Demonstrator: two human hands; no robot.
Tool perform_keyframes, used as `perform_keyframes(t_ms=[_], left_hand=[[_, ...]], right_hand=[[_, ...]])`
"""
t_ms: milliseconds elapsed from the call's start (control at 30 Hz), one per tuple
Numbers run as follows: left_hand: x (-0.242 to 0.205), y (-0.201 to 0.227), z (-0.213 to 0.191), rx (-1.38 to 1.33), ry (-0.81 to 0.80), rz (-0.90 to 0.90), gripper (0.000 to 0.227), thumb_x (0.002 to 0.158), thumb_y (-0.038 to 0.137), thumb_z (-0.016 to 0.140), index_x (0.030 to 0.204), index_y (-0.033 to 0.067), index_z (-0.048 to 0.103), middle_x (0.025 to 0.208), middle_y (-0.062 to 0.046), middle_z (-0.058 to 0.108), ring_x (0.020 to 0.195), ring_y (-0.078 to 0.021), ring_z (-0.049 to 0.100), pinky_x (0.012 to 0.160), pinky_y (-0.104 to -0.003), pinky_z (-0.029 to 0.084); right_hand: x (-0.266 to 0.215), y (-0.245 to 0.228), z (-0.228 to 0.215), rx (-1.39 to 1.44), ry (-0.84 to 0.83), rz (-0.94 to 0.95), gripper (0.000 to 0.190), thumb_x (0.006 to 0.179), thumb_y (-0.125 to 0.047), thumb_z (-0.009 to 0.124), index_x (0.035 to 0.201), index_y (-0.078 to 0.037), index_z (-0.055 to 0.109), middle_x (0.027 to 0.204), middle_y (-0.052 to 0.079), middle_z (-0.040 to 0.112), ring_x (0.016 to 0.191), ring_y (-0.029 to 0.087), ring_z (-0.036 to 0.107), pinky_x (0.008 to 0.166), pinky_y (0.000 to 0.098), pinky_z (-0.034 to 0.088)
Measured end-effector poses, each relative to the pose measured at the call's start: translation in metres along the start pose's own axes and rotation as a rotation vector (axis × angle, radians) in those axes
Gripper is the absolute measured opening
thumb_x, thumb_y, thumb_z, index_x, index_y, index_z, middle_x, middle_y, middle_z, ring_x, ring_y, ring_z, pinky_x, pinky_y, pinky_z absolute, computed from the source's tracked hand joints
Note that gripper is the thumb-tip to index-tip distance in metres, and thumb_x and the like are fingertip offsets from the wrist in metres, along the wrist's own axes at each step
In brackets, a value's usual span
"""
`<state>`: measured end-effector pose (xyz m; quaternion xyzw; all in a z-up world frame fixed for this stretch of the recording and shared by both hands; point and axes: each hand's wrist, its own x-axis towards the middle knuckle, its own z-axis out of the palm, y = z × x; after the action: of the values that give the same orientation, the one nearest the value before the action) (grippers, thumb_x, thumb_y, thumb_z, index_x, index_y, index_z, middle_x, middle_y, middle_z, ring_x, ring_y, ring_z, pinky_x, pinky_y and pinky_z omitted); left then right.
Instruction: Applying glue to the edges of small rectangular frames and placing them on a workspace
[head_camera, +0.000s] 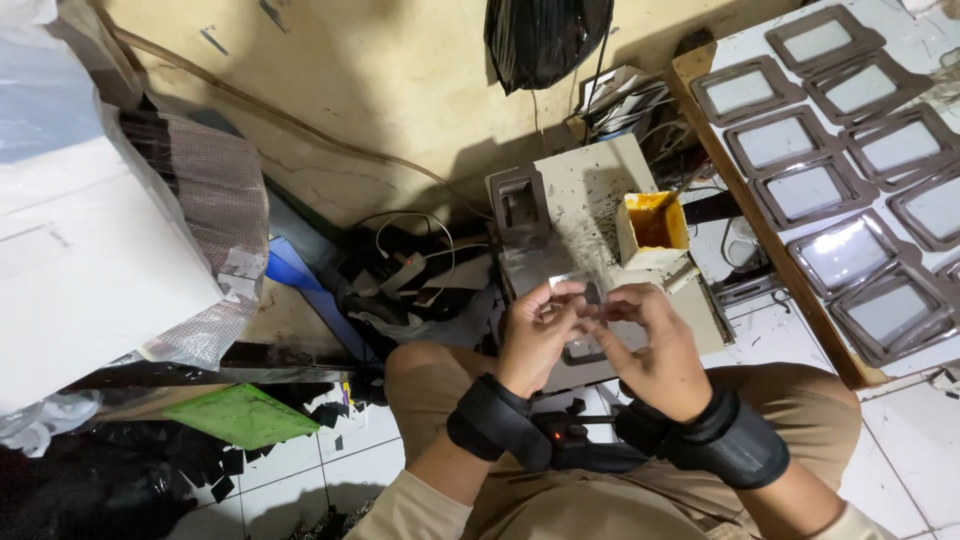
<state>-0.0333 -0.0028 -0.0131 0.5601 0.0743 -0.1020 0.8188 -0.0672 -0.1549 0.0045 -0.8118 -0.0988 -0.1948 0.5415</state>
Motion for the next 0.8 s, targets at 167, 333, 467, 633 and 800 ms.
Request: perform_keyframes(t_ms=[167,333,467,633,800], left_hand=[[-0.009,0.003,-0.004,-0.049,-0.010,-0.082,0.036,0.101,0.034,0.068,0.116,0.0013,0.073,0.096,-0.015,0.061,0.090,-0.0264,0.071,0.077,-0.050,0.064],[-0.022,0.016,-0.001,-0.029,-0.089,-0.078,0.070,0.104,0.058,0.050,0.127,-0.0070,0.066,0.109,-0.025,0.063,0.103,-0.0322,0.066,0.090,-0.064,0.051],[-0.029,0.020,0.003,-0.057,-0.095,-0.041,0.072,0.106,0.056,0.047,0.127,-0.0111,0.064,0.112,-0.028,0.057,0.117,-0.0438,0.063,0.095,-0.068,0.047],[-0.028,0.017,0.002,0.009,-0.083,-0.005,0.056,0.108,0.040,0.050,0.126,-0.0120,0.062,0.115,-0.033,0.059,0.119,-0.0500,0.062,0.095,-0.065,0.049],[-0.018,0.000,-0.010,0.183,0.002,0.100,0.040,0.100,0.022,0.070,0.123,-0.0094,0.060,0.112,-0.033,0.066,0.102,-0.0417,0.072,0.078,-0.048,0.063]], right_hand=[[0.001,-0.004,0.010,0.075,-0.042,0.041,0.047,0.078,0.000,0.085,0.112,0.008,0.053,0.109,0.020,0.059,0.090,0.044,0.074,0.078,0.0475,0.063],[-0.003,0.003,0.005,0.225,0.003,0.105,0.046,0.075,0.003,0.086,0.104,0.008,0.051,0.104,0.017,0.053,0.090,0.041,0.076,0.078,0.0457,0.064],[-0.003,0.007,0.003,0.313,0.011,0.139,0.029,0.079,0.007,0.082,0.093,0.008,0.056,0.100,0.014,0.054,0.092,0.038,0.078,0.079,0.0420,0.065],[0.000,0.000,-0.006,0.283,0.010,0.144,0.017,0.083,0.006,0.079,0.086,0.007,0.063,0.098,0.016,0.059,0.088,0.032,0.078,0.075,0.0383,0.065],[0.001,0.002,-0.015,0.304,0.004,0.160,0.013,0.084,0.005,0.079,0.082,0.005,0.066,0.097,0.020,0.064,0.086,0.027,0.076,0.075,0.0380,0.063]])
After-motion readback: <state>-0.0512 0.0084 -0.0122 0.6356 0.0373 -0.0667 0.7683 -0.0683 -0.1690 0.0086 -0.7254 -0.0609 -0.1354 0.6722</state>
